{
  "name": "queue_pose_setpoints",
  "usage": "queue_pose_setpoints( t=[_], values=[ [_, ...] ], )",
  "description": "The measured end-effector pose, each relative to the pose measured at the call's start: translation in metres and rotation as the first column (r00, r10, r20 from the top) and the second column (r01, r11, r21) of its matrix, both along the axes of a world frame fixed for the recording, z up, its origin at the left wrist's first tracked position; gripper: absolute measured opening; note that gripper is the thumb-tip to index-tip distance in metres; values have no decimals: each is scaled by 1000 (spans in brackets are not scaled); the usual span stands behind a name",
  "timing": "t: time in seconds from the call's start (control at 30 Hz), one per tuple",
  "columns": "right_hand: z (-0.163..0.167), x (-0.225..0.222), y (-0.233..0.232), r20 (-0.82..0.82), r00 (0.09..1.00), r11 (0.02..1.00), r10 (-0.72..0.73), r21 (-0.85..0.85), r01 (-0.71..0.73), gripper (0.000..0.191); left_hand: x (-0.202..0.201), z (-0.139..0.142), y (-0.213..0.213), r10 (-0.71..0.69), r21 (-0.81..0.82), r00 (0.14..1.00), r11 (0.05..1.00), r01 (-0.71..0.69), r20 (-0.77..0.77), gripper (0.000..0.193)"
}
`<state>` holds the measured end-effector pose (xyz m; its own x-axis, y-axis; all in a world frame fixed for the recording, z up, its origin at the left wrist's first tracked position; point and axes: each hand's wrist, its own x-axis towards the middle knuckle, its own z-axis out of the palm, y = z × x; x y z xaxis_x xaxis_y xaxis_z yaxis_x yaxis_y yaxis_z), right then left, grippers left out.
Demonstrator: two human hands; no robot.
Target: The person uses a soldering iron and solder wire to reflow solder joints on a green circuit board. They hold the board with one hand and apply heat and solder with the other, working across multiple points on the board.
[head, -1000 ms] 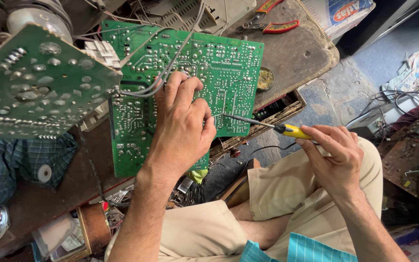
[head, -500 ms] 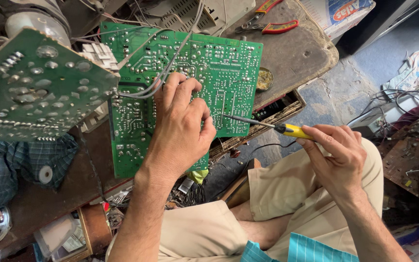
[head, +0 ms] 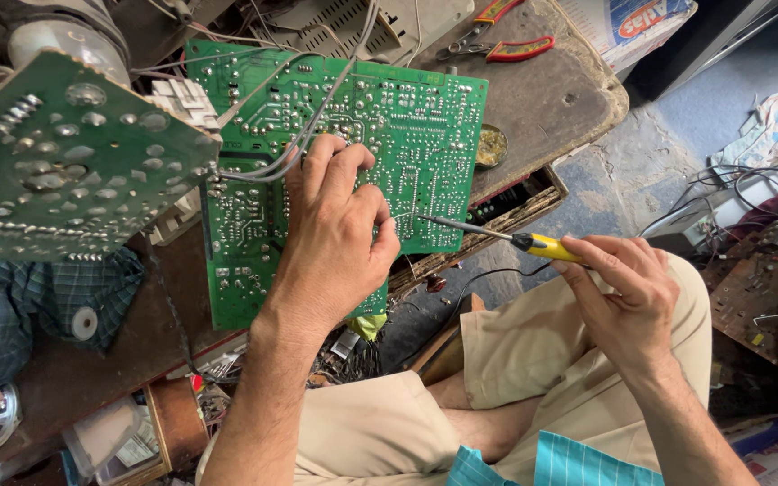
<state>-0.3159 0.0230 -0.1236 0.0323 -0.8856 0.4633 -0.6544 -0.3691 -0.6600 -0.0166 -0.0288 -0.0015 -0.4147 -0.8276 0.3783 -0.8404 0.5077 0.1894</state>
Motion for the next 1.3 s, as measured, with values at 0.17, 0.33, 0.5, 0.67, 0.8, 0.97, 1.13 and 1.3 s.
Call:
queue_pose_setpoints(
  t=[0.17,0.33,0.5,0.67,0.8,0.97,1.13,1.3],
  values=[
    [-1,2,-1,-5,1000,1000,-5,9,5,27,0,-1,0,4,-12,1000,1000,-3,15,11],
    [-3,2,-1,-6,1000,1000,-8,28,9,28,1,-1,0,4,-10,1000,1000,-3,13,11],
    [-5,3,-2,-3,1000,1000,-1,31,1,27,0,-2,0,6,-4,1000,1000,-6,23,11],
    [-5,5,-1,0,1000,1000,-4,30,4,27,1,-1,1,4,-12,1000,1000,-4,27,11],
    [-4,5,-1,-1,1000,1000,-5,27,5,26,0,-1,0,8,-11,1000,1000,-8,28,11],
    [-3,5,-1,-1,1000,1000,-10,18,10,26,0,0,1,2,-10,1000,1000,-2,11,12],
    [-4,3,-1,-16,1000,999,-13,-44,12,27,1,2,1,3,-9,1000,1000,-3,-7,10],
    [-5,-2,-1,36,999,996,-34,-83,37,28,1,2,1,-3,4,1000,1000,3,-19,10]
  ],
)
